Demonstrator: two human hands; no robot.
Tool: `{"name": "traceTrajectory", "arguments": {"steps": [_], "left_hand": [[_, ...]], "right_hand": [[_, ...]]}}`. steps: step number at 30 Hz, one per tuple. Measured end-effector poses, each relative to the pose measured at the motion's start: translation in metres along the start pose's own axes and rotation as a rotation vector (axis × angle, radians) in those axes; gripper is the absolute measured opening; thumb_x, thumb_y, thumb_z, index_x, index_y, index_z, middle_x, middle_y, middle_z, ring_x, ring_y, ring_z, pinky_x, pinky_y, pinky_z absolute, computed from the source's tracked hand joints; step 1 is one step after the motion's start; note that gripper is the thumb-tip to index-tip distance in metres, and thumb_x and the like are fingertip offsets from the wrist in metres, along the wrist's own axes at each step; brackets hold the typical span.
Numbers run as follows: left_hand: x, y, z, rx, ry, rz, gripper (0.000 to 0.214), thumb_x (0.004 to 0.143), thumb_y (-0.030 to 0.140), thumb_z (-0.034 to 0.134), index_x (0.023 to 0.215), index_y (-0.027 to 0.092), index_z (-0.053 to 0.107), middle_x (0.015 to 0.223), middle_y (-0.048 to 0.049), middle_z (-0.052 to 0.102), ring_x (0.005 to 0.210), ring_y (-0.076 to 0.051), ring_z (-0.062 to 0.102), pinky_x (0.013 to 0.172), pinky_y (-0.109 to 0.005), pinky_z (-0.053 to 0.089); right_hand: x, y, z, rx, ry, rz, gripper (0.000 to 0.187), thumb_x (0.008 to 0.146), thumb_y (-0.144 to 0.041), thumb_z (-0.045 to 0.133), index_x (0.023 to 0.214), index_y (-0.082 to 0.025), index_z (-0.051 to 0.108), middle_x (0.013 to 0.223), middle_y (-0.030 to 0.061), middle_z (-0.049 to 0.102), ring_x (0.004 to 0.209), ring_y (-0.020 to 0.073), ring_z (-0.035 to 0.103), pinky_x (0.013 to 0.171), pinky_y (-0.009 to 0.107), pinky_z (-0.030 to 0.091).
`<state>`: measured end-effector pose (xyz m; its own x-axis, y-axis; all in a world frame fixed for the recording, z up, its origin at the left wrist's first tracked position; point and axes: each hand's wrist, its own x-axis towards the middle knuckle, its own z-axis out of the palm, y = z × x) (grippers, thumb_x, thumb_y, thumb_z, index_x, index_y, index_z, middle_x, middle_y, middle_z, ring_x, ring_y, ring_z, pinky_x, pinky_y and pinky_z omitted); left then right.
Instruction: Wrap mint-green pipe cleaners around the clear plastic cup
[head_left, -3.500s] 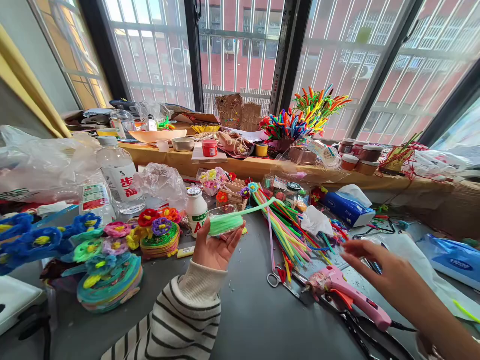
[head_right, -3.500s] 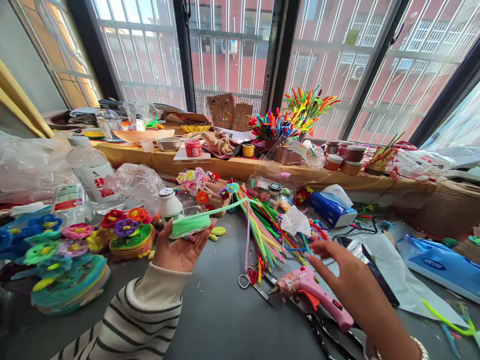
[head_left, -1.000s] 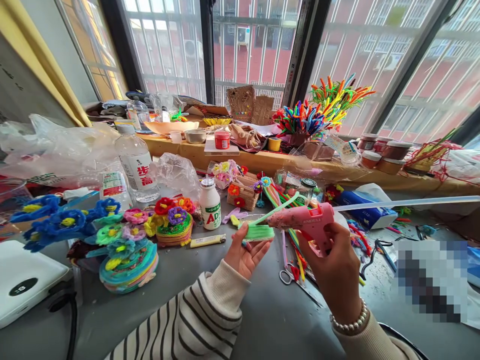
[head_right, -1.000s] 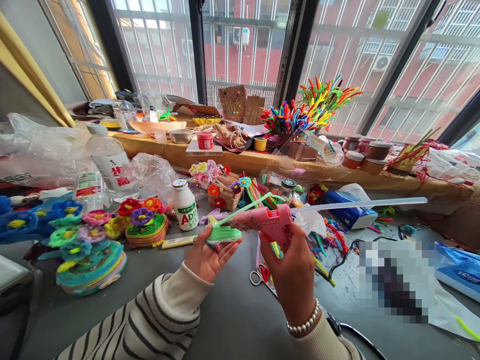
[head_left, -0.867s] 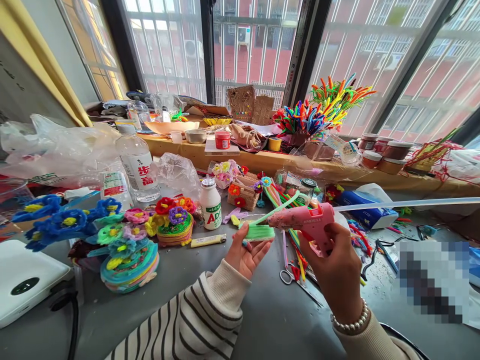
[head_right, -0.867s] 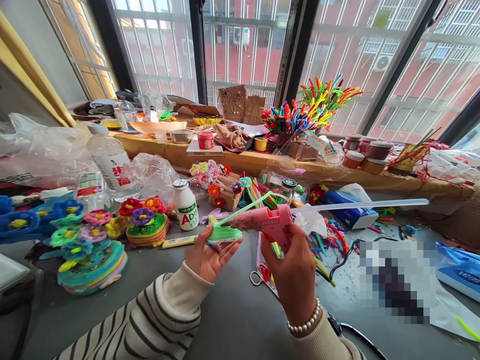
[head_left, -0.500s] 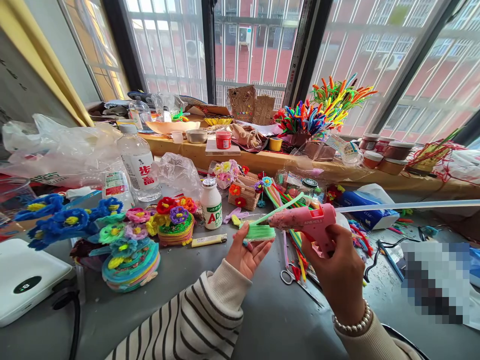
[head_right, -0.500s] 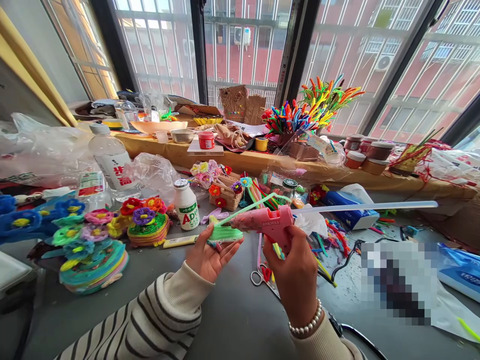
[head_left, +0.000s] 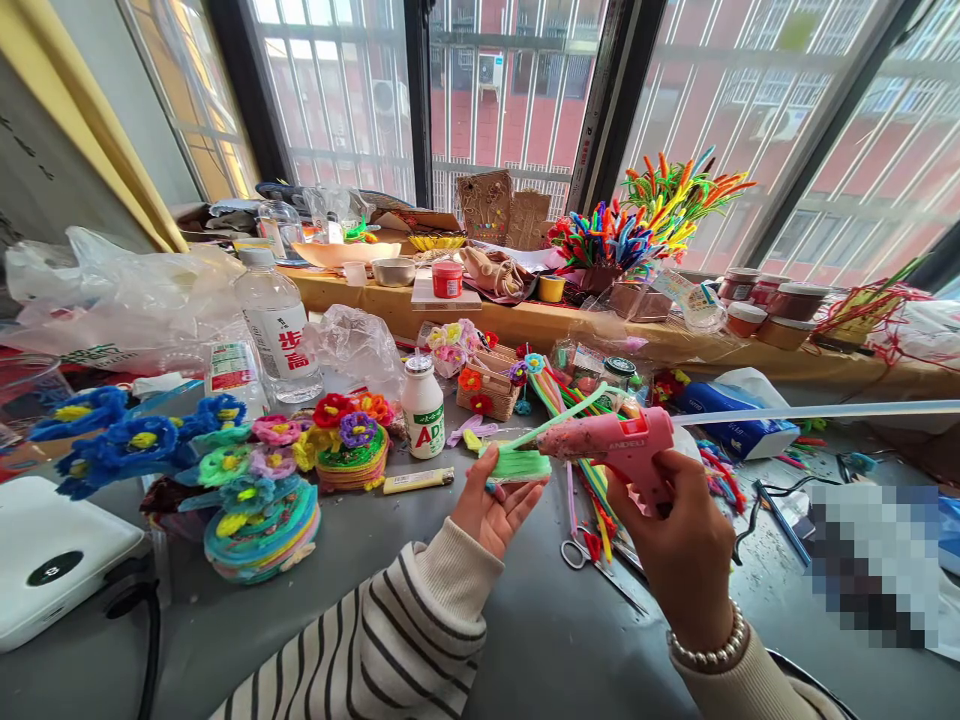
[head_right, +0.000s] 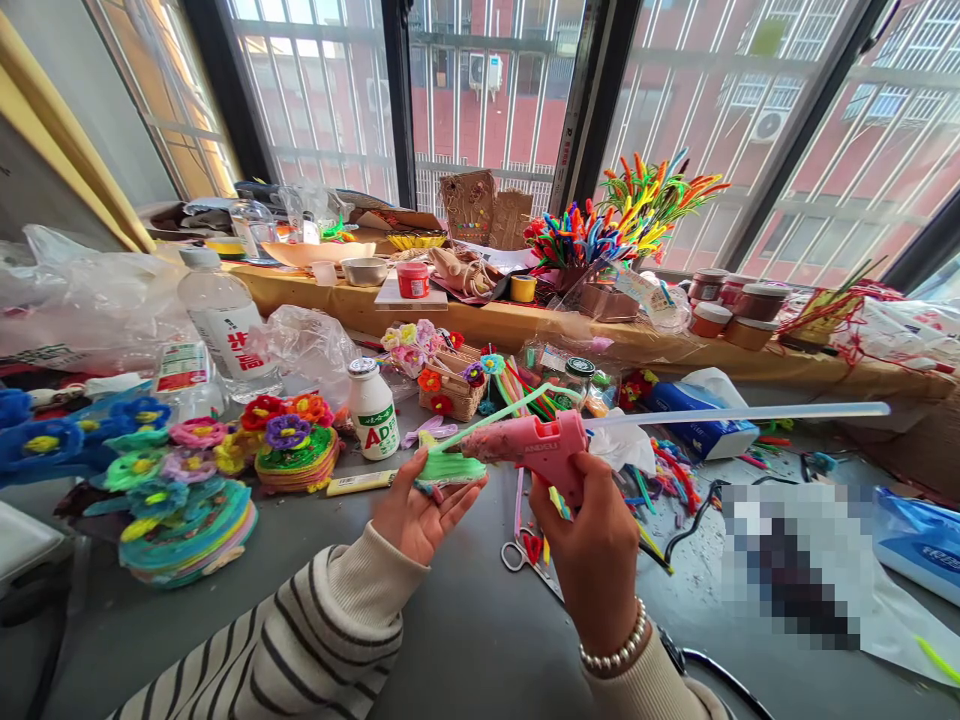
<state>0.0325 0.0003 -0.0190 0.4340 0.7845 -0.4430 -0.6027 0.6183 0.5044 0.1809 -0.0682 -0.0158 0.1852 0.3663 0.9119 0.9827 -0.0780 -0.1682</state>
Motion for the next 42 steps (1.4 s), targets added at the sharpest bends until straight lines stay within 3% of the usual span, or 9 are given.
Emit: {"name": "traceTrajectory", "arguments": {"steps": [31,42], "left_hand": [[-0.002,0.002,0.000,-0.004,-0.024,-0.007,0.047,0.080,0.032,0.048,0.117,0.003,0.041,0.075,-0.0128,0.067,0.073,-0.021,0.067,0.065,-0.024,0.053],[-0.003,0.002,0.001,-0.005,-0.036,-0.020,0.044,0.081,0.033,0.048,0.112,0.002,0.046,0.074,-0.0133,0.068,0.071,-0.020,0.067,0.065,-0.023,0.053]], "right_hand": [[-0.003,0.007,-0.002,-0.035,0.012,0.013,0.027,0.075,-0.040,0.053,0.085,-0.015,0.050,0.058,-0.0002,0.057,0.044,0.0118,0.053,0.043,0.021,0.040],[-0.004,0.010,-0.004,-0.053,0.010,0.031,0.026,0.074,-0.039,0.056,0.084,-0.016,0.051,0.059,-0.0003,0.057,0.043,0.0117,0.053,0.043,0.021,0.041]]}}
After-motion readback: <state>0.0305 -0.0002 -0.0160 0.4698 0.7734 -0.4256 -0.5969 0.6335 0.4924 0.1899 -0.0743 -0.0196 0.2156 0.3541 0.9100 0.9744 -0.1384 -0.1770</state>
